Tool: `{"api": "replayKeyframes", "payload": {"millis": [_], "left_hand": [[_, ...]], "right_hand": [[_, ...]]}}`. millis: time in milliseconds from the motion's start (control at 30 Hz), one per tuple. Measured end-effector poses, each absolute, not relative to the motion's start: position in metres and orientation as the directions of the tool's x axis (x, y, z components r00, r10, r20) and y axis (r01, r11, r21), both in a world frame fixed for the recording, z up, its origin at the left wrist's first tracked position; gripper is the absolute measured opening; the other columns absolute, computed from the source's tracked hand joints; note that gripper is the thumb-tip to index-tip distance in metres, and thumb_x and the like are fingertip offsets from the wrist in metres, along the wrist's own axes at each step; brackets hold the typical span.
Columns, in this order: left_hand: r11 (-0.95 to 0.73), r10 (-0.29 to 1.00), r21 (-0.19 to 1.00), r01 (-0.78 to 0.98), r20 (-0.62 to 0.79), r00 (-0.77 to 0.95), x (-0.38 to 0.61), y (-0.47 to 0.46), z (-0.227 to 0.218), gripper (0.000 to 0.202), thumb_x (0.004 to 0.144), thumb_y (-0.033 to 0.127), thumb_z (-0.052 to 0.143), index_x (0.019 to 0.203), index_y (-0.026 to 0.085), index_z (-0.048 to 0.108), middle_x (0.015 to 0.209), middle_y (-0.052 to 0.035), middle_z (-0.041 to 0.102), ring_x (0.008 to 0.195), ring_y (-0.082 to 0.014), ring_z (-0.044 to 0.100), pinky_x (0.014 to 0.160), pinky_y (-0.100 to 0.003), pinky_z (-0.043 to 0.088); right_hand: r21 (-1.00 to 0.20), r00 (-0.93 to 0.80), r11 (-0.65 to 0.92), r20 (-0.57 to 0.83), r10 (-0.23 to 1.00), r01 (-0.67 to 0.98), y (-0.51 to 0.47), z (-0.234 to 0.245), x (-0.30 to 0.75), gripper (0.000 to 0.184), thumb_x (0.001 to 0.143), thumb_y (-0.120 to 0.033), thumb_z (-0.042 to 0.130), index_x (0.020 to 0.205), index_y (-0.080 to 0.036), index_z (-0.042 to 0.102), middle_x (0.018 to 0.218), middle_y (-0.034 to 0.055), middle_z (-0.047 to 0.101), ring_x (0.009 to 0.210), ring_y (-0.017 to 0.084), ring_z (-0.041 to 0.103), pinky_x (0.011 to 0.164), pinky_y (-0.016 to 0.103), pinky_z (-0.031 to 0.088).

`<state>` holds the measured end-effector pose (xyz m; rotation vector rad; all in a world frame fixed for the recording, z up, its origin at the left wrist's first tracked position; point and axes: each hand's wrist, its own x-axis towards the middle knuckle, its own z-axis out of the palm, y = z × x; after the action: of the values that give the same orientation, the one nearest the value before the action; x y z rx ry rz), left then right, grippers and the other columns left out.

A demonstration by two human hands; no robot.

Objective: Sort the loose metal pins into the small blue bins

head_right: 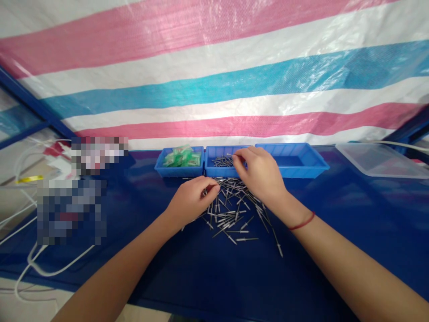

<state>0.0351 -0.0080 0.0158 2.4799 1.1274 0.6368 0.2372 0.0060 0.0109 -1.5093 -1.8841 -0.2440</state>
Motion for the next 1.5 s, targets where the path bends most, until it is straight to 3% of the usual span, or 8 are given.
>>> {"api": "replayKeyframes", "payload": {"millis": [100, 167, 467, 600, 800, 1067, 1300, 1500], "left_hand": [[-0.647, 0.759, 0.395, 0.652, 0.248, 0.603, 0.032, -0.008, 0.016, 0.027, 0.094, 0.031, 0.041, 0.088, 0.02, 0.065, 0.081, -0.002, 0.063, 0.072, -0.0151, 0.058, 0.065, -0.025, 0.039], [-0.647, 0.761, 0.357, 0.674, 0.246, 0.6, 0.029, -0.006, 0.018, 0.028, 0.094, 0.031, 0.04, 0.089, 0.02, 0.065, 0.081, -0.0026, 0.064, 0.074, -0.0158, 0.059, 0.065, -0.025, 0.039], [-0.557, 0.83, 0.25, 0.792, 0.144, 0.539, 0.01, 0.004, 0.038, 0.027, 0.091, 0.035, 0.043, 0.086, 0.021, 0.066, 0.085, -0.0043, 0.066, 0.077, -0.0189, 0.061, 0.064, -0.026, 0.041], [-0.541, 0.839, 0.23, 0.809, 0.073, 0.54, -0.008, 0.006, 0.048, 0.02, 0.087, 0.031, 0.048, 0.088, 0.022, 0.066, 0.09, -0.0036, 0.068, 0.083, -0.0196, 0.062, 0.071, -0.028, 0.044], [-0.531, 0.838, 0.171, 0.83, -0.036, 0.544, -0.02, 0.011, 0.048, 0.023, 0.086, 0.025, 0.049, 0.098, 0.023, 0.068, 0.098, -0.0054, 0.069, 0.091, -0.0228, 0.063, 0.079, -0.031, 0.047], [-0.549, 0.829, 0.221, 0.806, 0.022, 0.558, -0.005, 0.014, 0.037, 0.031, 0.091, 0.02, 0.041, 0.111, 0.021, 0.065, 0.113, -0.0062, 0.063, 0.101, -0.02, 0.062, 0.093, -0.031, 0.045], [-0.592, 0.792, 0.261, 0.762, 0.015, 0.61, -0.012, 0.018, 0.041, 0.027, 0.086, 0.019, 0.045, 0.101, 0.019, 0.068, 0.104, -0.0054, 0.069, 0.096, -0.021, 0.063, 0.088, -0.032, 0.047], [-0.581, 0.799, 0.255, 0.773, -0.001, 0.601, -0.011, 0.017, 0.044, 0.029, 0.087, 0.02, 0.042, 0.1, 0.02, 0.068, 0.104, -0.0044, 0.07, 0.097, -0.021, 0.064, 0.089, -0.032, 0.047]], "right_hand": [[-0.153, -0.108, 0.251, 0.61, 0.785, 0.956, 0.016, 0.013, 0.236, 0.027, 0.089, -0.033, 0.048, 0.089, -0.014, 0.067, 0.078, 0.0115, 0.067, 0.077, 0.026, 0.06, 0.07, 0.038, 0.042], [-0.142, -0.113, 0.247, 0.608, 0.786, 0.958, 0.011, 0.014, 0.236, 0.027, 0.089, -0.034, 0.048, 0.091, -0.014, 0.067, 0.078, 0.0105, 0.066, 0.077, 0.026, 0.06, 0.07, 0.037, 0.042], [-0.394, 0.016, 0.281, 0.604, 0.796, 0.875, -0.028, -0.008, 0.252, 0.017, 0.087, -0.026, 0.051, 0.084, -0.019, 0.066, 0.077, 0.0046, 0.067, 0.071, 0.02, 0.06, 0.069, 0.033, 0.044], [-0.497, 0.055, 0.28, 0.557, 0.829, 0.822, -0.031, -0.012, 0.255, 0.017, 0.086, -0.027, 0.052, 0.085, -0.02, 0.067, 0.079, 0.0036, 0.069, 0.067, 0.019, 0.06, 0.064, 0.032, 0.045], [-0.542, 0.055, 0.283, 0.524, 0.85, 0.791, -0.036, -0.005, 0.255, 0.016, 0.086, -0.027, 0.053, 0.083, -0.021, 0.067, 0.078, 0.0033, 0.069, 0.067, 0.018, 0.06, 0.064, 0.031, 0.045], [-0.506, -0.034, 0.343, 0.524, 0.851, 0.792, -0.037, -0.005, 0.252, 0.016, 0.086, -0.027, 0.052, 0.081, -0.021, 0.065, 0.081, 0.0041, 0.07, 0.072, 0.02, 0.061, 0.068, 0.033, 0.046], [-0.47, -0.082, 0.372, 0.529, 0.845, 0.801, -0.038, -0.002, 0.253, 0.015, 0.086, -0.025, 0.051, 0.082, -0.021, 0.066, 0.082, 0.0045, 0.07, 0.074, 0.02, 0.061, 0.071, 0.033, 0.046], [-0.471, -0.008, 0.319, 0.551, 0.835, 0.822, -0.037, 0.001, 0.258, 0.015, 0.086, -0.023, 0.052, 0.081, -0.021, 0.066, 0.078, 0.0036, 0.069, 0.07, 0.02, 0.061, 0.066, 0.032, 0.045]]}}
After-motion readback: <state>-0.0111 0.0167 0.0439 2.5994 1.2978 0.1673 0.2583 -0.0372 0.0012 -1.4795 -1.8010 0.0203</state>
